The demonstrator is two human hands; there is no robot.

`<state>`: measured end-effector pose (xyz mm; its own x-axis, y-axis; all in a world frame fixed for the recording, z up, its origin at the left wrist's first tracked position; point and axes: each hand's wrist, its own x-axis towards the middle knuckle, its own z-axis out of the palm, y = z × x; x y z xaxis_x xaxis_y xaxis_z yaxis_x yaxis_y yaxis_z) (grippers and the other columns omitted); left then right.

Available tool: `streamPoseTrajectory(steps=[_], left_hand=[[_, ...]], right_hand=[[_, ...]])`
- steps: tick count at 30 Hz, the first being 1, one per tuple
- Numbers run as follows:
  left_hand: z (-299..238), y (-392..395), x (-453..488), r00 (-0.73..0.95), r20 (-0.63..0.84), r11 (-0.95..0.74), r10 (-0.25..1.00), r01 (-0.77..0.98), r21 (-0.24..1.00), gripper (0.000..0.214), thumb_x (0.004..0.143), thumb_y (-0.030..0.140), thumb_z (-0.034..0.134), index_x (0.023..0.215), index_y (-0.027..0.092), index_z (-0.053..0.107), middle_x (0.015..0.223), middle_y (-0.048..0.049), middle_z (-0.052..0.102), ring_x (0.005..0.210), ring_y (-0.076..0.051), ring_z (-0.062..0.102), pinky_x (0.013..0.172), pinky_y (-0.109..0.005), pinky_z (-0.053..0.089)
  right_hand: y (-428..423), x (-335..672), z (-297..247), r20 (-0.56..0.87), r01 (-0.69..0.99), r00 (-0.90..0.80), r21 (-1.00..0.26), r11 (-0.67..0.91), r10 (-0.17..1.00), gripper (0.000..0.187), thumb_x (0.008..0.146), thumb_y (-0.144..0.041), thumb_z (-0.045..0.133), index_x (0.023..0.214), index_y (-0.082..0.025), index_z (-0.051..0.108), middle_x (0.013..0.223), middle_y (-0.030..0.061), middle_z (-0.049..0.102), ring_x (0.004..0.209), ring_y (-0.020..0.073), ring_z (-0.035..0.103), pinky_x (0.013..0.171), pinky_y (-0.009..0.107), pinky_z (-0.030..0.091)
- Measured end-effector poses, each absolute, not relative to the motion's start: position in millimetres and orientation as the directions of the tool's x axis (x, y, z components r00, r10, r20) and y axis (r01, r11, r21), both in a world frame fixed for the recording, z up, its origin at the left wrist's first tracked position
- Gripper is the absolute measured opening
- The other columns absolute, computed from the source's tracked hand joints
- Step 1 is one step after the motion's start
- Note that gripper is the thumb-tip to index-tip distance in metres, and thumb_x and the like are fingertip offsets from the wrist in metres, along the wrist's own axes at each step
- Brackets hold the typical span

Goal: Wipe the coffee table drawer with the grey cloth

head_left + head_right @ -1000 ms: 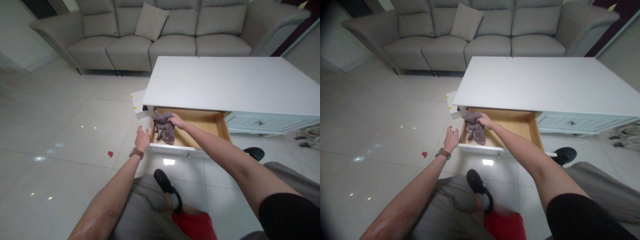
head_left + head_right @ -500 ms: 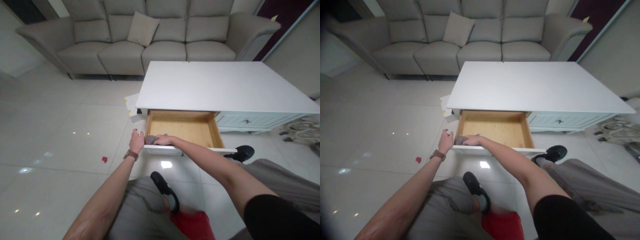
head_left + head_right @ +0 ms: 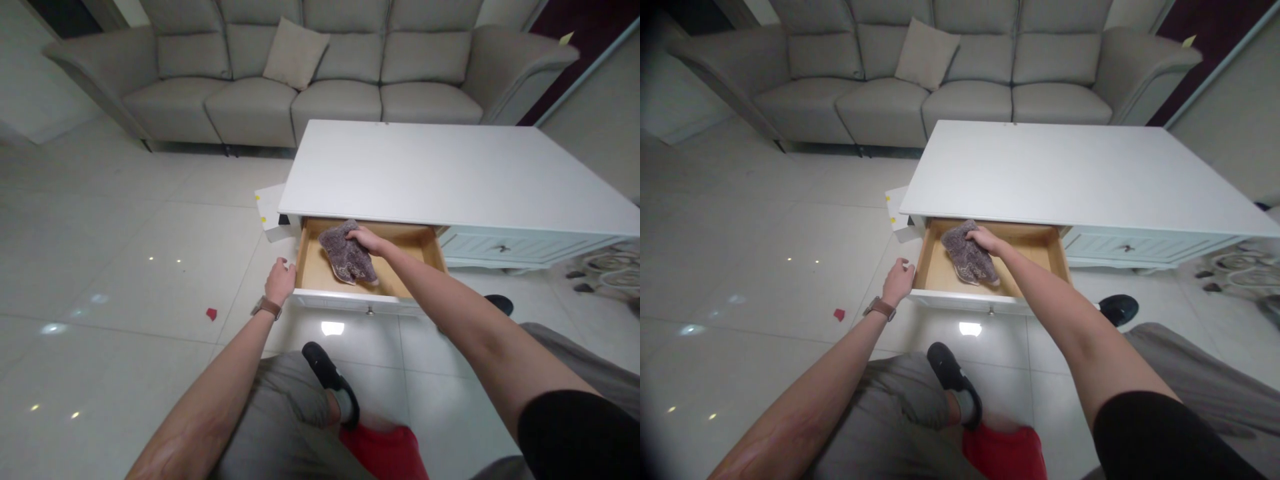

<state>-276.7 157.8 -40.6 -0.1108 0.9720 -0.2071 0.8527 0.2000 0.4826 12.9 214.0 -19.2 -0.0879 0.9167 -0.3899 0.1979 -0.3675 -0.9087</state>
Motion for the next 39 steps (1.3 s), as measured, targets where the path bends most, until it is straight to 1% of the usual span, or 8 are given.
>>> streamPoseTrajectory(steps=[7, 10, 13, 16, 22, 27, 33, 39], left_hand=[[-37.2, 170.8, -278.5, 0.107, -0.408, 0.024, 0.907, 0.953, 0.303, 0.041, 0.095, 0.043, 0.040, 0.121, 0.017, 0.060, 0.119, -0.0188, 0.072, 0.109, -0.031, 0.069, 0.085, -0.037, 0.050], [-20.0, 174.3, -281.9, 0.205, -0.567, -0.069, 0.798, 0.965, 0.252, 0.046, 0.092, 0.051, 0.042, 0.112, 0.015, 0.064, 0.109, -0.0193, 0.075, 0.098, -0.031, 0.072, 0.079, -0.036, 0.050], [0.5, 175.3, -286.9, 0.281, -0.687, -0.128, 0.670, 0.955, 0.266, 0.058, 0.083, 0.066, 0.051, 0.109, 0.016, 0.065, 0.104, -0.0164, 0.076, 0.089, -0.030, 0.072, 0.074, -0.035, 0.050], [11.8, 175.1, -289.1, 0.308, -0.726, -0.143, 0.615, 0.949, 0.281, 0.067, 0.077, 0.078, 0.052, 0.104, 0.018, 0.067, 0.103, -0.0148, 0.076, 0.089, -0.031, 0.072, 0.074, -0.035, 0.050], [9.7, 175.6, -282.1, 0.269, -0.746, -0.175, 0.609, 0.963, 0.205, 0.058, 0.061, 0.069, 0.072, 0.097, 0.023, 0.071, 0.098, -0.0124, 0.077, 0.090, -0.033, 0.071, 0.072, -0.035, 0.049], [9.8, 179.2, -277.8, 0.247, -0.774, -0.168, 0.583, 0.969, 0.182, 0.053, 0.062, 0.063, 0.074, 0.096, 0.023, 0.071, 0.099, -0.0121, 0.077, 0.093, -0.033, 0.071, 0.074, -0.035, 0.049], [12.0, 181.5, -271.6, 0.163, -0.799, -0.115, 0.579, 0.986, 0.119, 0.048, 0.054, 0.059, 0.079, 0.087, 0.024, 0.071, 0.094, -0.0119, 0.076, 0.090, -0.034, 0.071, 0.074, -0.036, 0.049], [12.6, 182.4, -270.1, 0.169, -0.815, -0.130, 0.554, 0.985, 0.115, 0.048, 0.054, 0.061, 0.078, 0.084, 0.025, 0.068, 0.092, -0.0111, 0.076, 0.088, -0.035, 0.071, 0.068, -0.035, 0.047]], right_hand=[[194.4, -23.8, -59.5, -0.301, 0.730, -0.430, -0.671, 0.132, 0.851, 0.045, 0.079, -0.031, 0.071, 0.123, -0.021, 0.069, 0.123, 0.0087, 0.069, 0.112, 0.0270, 0.063, 0.099, 0.038, 0.049], [175.6, -32.5, -80.9, -0.366, 0.827, -0.519, -0.442, 0.346, 0.772, 0.071, 0.072, -0.037, 0.078, 0.140, -0.031, 0.060, 0.147, 0.0124, 0.051, 0.133, 0.0384, 0.048, 0.102, 0.050, 0.047], [173.0, -21.2, -90.8, -0.367, 0.841, -0.531, -0.337, 0.422, 0.764, 0.072, 0.078, -0.036, 0.071, 0.147, -0.042, 0.052, 0.162, 0.0088, 0.030, 0.142, 0.0468, 0.031, 0.103, 0.064, 0.041], [184.9, 2.2, -93.5, -0.332, 0.843, -0.526, -0.322, 0.430, 0.783, 0.068, 0.083, -0.032, 0.065, 0.148, -0.043, 0.050, 0.165, 0.0060, 0.025, 0.141, 0.0487, 0.029, 0.103, 0.068, 0.038], [198.8, 10.7, -93.4, -0.309, 0.821, -0.565, -0.302, 0.484, 0.765, 0.068, 0.081, -0.024, 0.064, 0.146, -0.037, 0.055, 0.145, 0.0139, 0.047, 0.115, 0.0363, 0.053, 0.089, 0.047, 0.050], [197.8, -47.5, -95.9, -0.287, 0.677, -0.726, -0.454, 0.579, 0.625, 0.055, 0.081, -0.025, 0.063, 0.134, -0.039, 0.065, 0.135, 0.0092, 0.052, 0.102, 0.0269, 0.062, 0.082, 0.037, 0.051], [224.8, -70.0, -91.0, -0.426, 0.639, -0.764, -0.602, 0.478, 0.485, 0.039, 0.077, -0.024, 0.065, 0.114, -0.020, 0.073, 0.118, 0.0095, 0.066, 0.082, 0.0192, 0.066, 0.072, 0.029, 0.050], [228.6, -3.0, -87.6, -0.371, 0.717, -0.694, -0.429, 0.549, 0.617, 0.039, 0.075, -0.021, 0.065, 0.113, -0.025, 0.075, 0.127, 0.0095, 0.062, 0.099, 0.0267, 0.064, 0.076, 0.032, 0.048]])
